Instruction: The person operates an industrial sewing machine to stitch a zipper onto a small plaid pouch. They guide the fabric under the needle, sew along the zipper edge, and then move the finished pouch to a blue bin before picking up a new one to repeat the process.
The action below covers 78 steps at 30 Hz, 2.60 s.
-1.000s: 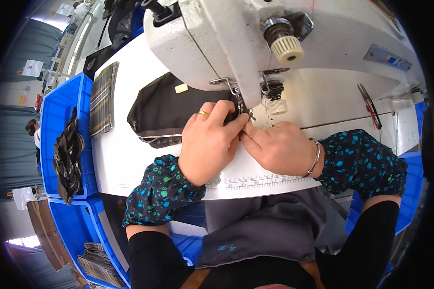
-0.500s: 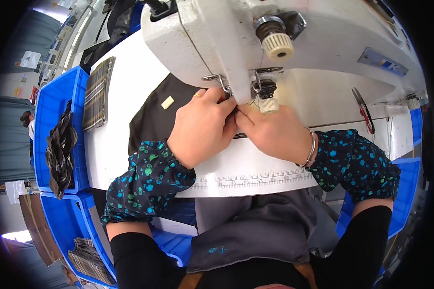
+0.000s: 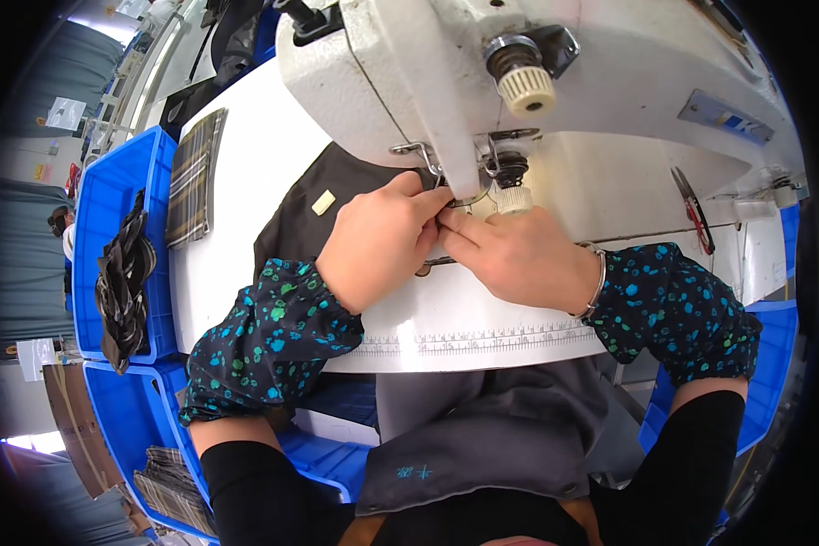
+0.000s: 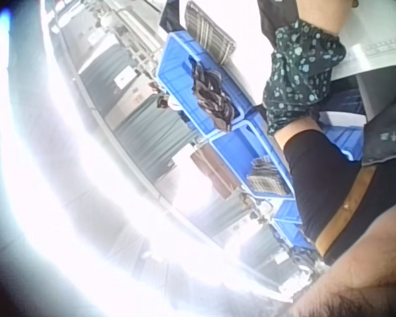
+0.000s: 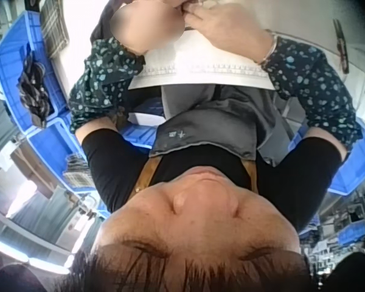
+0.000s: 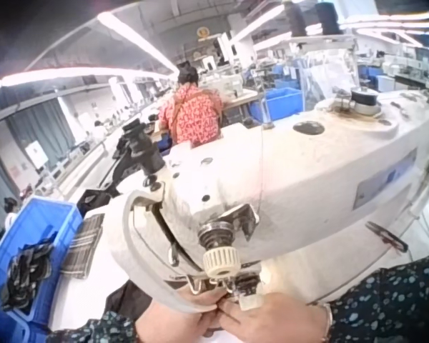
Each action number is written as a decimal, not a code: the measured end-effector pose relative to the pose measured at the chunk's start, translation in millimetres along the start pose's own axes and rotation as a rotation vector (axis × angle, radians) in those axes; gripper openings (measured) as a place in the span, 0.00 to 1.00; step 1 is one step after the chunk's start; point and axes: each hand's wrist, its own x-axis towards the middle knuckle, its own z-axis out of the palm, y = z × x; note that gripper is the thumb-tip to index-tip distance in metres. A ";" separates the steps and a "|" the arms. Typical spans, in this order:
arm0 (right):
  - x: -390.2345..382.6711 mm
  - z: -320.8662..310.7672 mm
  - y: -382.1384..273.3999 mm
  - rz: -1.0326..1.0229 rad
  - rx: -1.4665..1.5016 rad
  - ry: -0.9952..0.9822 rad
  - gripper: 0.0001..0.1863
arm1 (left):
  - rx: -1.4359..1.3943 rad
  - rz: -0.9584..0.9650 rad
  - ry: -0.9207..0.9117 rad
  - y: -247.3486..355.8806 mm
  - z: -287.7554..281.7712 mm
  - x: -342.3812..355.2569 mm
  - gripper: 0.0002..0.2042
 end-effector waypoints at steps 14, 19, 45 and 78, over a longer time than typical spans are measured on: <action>-1.4 -9.2 3.7 0.000 0.066 -0.052 0.07 | -0.192 -0.011 -0.121 7.1 -5.0 -0.9 0.22; -3.0 -10.0 7.7 0.023 -0.045 -0.127 0.12 | -0.246 -0.040 -0.097 9.8 -4.6 1.8 0.17; -0.5 -8.8 17.6 0.004 0.021 -0.037 0.05 | -0.927 -0.526 -0.525 -19.8 -25.9 -2.2 0.14; 1.1 -26.9 -3.1 -0.496 0.127 -0.093 0.09 | 0.065 0.381 0.145 -16.7 2.5 -20.8 0.17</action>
